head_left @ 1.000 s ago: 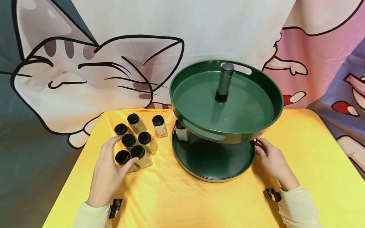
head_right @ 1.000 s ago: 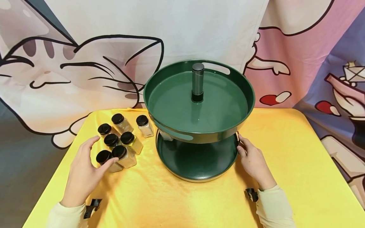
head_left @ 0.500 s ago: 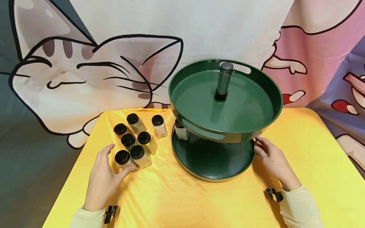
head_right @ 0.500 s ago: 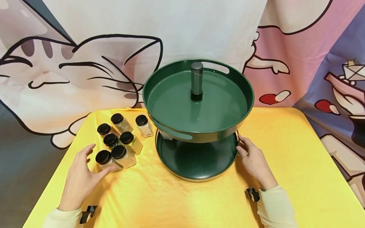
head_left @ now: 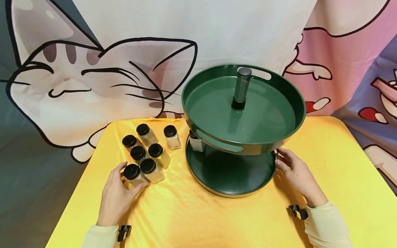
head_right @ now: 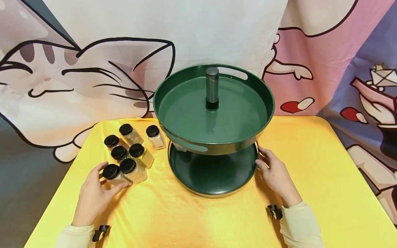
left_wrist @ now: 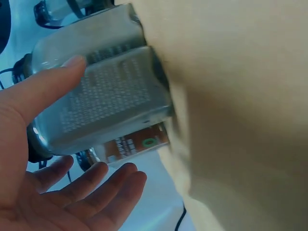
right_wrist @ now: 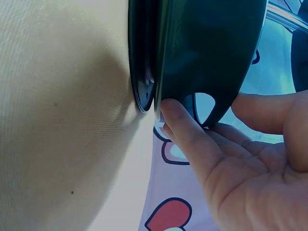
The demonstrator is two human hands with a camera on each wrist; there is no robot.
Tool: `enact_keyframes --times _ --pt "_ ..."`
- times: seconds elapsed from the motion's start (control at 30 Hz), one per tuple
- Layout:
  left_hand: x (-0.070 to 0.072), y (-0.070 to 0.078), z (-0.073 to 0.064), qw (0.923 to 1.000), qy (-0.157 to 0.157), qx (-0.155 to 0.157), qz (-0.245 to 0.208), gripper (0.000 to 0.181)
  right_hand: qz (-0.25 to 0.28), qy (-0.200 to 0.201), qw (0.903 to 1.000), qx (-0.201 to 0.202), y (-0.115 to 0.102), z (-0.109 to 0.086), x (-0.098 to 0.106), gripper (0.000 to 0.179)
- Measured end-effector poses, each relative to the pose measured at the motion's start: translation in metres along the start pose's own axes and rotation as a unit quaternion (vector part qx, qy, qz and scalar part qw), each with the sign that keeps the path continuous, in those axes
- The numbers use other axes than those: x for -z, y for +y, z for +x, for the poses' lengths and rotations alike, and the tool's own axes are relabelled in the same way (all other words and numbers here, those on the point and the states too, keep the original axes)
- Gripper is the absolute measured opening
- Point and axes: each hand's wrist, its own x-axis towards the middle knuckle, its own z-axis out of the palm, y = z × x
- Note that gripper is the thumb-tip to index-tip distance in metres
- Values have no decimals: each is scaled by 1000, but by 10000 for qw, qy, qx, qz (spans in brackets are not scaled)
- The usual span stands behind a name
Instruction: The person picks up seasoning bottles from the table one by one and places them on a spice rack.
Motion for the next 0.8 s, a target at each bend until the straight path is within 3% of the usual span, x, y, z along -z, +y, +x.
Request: enact_keyframes --times 0.23,0.6,0.8 --pt "-5 -6 -2 9997 -90 233 -75 87 -15 -38 10000 -13 0 1 0 52" --pt "-7 -4 -1 9999 20 -39 117 81 41 10 10000 0 0 0 1 52" --pt "-7 -2 0 9999 63 18 131 78 47 43 10000 54 1 0 0 51"
